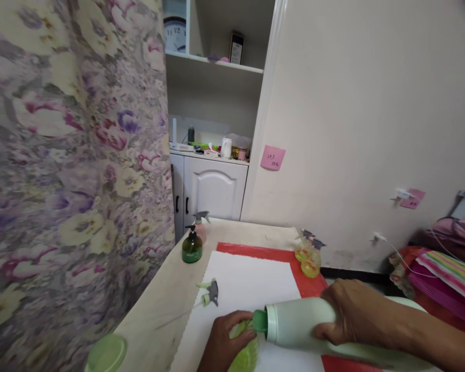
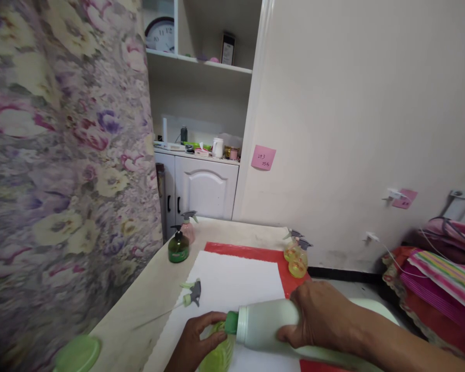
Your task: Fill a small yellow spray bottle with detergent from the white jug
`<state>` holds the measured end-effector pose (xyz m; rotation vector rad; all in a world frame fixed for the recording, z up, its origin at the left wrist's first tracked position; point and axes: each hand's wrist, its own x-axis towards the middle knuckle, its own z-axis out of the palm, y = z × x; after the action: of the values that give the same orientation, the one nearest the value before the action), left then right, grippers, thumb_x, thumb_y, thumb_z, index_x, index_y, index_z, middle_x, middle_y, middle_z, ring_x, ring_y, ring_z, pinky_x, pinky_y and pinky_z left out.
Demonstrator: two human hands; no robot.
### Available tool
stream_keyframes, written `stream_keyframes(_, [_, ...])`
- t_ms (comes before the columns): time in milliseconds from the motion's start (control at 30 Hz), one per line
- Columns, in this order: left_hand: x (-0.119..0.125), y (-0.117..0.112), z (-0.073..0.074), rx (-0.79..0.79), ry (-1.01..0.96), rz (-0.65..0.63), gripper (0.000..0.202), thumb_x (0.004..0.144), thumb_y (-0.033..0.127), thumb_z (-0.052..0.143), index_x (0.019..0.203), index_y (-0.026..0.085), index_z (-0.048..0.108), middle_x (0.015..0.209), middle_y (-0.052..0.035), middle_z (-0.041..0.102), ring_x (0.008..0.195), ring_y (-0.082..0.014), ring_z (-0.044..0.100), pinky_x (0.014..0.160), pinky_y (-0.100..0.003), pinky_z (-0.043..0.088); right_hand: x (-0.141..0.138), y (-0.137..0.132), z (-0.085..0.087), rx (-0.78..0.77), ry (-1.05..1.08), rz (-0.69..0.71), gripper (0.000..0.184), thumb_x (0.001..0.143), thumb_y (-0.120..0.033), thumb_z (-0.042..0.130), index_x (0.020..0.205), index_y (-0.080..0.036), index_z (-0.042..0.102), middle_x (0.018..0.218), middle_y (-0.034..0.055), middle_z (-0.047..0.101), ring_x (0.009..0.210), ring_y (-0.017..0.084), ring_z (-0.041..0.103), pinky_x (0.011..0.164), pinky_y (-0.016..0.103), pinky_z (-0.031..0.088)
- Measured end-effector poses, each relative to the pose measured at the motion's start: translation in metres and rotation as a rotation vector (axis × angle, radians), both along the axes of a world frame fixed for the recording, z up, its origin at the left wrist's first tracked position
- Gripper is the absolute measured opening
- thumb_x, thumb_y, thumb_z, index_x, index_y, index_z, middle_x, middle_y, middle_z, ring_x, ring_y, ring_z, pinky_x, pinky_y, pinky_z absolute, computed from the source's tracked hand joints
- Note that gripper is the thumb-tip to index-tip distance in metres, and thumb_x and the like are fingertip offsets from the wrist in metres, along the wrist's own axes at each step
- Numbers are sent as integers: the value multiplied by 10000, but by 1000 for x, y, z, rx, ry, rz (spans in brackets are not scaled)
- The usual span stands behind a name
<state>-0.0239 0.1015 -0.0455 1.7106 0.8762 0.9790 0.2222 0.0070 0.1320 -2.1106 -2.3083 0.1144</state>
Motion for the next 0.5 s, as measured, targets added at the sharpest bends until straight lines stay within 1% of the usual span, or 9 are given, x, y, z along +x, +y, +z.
stream_keyframes(167, [-1, 0, -2, -3, -10, 2, 225, 684, 171, 705, 884, 243, 778, 913, -9, 812, 912, -238, 712, 864, -289, 502, -1, 0, 1, -6, 11, -2, 221, 639, -420, 677, 661, -201, 695, 632, 44, 716, 555, 178, 620, 483, 249, 279])
stream_keyframes(300, [-1, -1, 1, -8, -16, -1, 213, 685, 173, 702, 875, 229, 778, 908, -20, 813, 909, -244, 714, 865, -297, 503, 0, 2, 1, -19, 0, -13, 240, 643, -426, 677, 688, -191, 702, 641, 50, 725, 543, 176, 619, 488, 254, 292])
stream_keyframes(400, [-1, -1, 3, 1, -27, -24, 215, 695, 168, 693, 881, 234, 777, 907, -13, 812, 905, -238, 715, 855, -288, 505, -1, 2, 1, -26, -12, -24, 252, 643, -436, 680, 691, -190, 703, 640, 52, 725, 540, 174, 617, 489, 254, 295])
stream_keyframes(500, [-1, 0, 3, 8, -18, -16, 219, 692, 158, 694, 876, 242, 778, 898, -5, 812, 900, -231, 715, 849, -277, 504, -4, 1, 3, -26, 0, -7, 239, 650, -435, 674, 681, -200, 705, 635, 52, 724, 543, 179, 615, 479, 252, 282])
